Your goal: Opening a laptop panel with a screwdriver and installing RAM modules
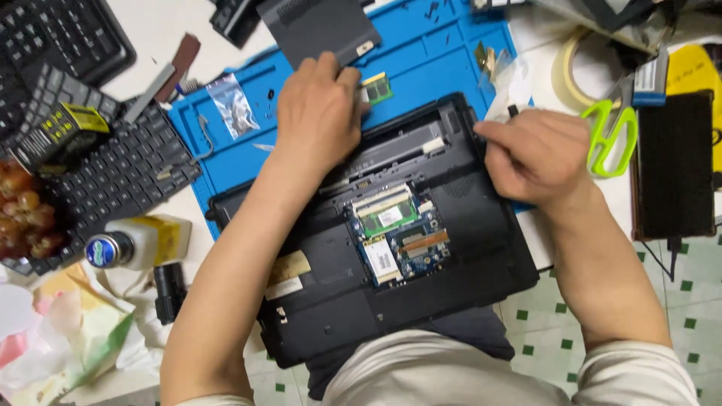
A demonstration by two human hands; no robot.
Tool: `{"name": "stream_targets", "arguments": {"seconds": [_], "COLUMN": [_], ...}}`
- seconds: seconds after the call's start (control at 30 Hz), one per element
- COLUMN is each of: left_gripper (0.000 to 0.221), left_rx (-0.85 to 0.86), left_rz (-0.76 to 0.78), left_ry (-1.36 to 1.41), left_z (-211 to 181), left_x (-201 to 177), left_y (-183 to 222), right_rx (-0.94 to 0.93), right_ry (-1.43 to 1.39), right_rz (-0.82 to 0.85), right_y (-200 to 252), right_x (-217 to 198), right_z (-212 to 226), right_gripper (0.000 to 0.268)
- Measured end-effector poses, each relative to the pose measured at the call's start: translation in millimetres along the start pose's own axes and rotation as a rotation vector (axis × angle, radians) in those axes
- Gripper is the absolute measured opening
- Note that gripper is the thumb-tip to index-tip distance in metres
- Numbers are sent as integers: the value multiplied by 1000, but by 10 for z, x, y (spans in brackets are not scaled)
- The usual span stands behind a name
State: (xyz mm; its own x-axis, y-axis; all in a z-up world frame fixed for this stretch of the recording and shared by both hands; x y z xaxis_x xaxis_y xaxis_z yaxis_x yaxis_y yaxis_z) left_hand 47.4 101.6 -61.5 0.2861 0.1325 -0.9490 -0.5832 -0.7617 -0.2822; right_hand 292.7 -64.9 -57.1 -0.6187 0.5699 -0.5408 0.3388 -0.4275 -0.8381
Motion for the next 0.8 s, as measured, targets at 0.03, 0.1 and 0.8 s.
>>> {"name": "stream_targets", "arguments": {"seconds": [0.03, 0.1, 0.8], "left_gripper": [33, 21, 27], "left_rx": [-5, 13, 261], "left_rz": [9, 11, 51], "left_ry": [5, 66, 605], "left_z": [-7, -25, -73], "left_x": [-102, -305, -569], "left_y": [88, 248, 1510], "right_rx": [6, 77, -143], "right_ry": [-6, -89, -435], "right_rz": [7, 170, 397], "right_y": [-82, -241, -263], "right_x": [-52, -131, 58], "right_z": [68, 170, 554], "right_gripper": [14, 16, 24]}}
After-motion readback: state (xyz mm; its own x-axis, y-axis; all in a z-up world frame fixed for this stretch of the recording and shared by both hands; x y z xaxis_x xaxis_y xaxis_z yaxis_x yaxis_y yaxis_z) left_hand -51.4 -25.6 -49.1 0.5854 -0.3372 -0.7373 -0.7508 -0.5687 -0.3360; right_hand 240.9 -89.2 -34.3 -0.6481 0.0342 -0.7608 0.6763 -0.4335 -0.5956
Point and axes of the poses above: each hand's wrist, its own y-axis away from the middle knuckle, its own x-axis out of the palm, z = x × y, the point moved 1 cm from there along -y, towards the middle knuckle, and after that the axes turned 14 degrees about -x, right-handed, at the moved point
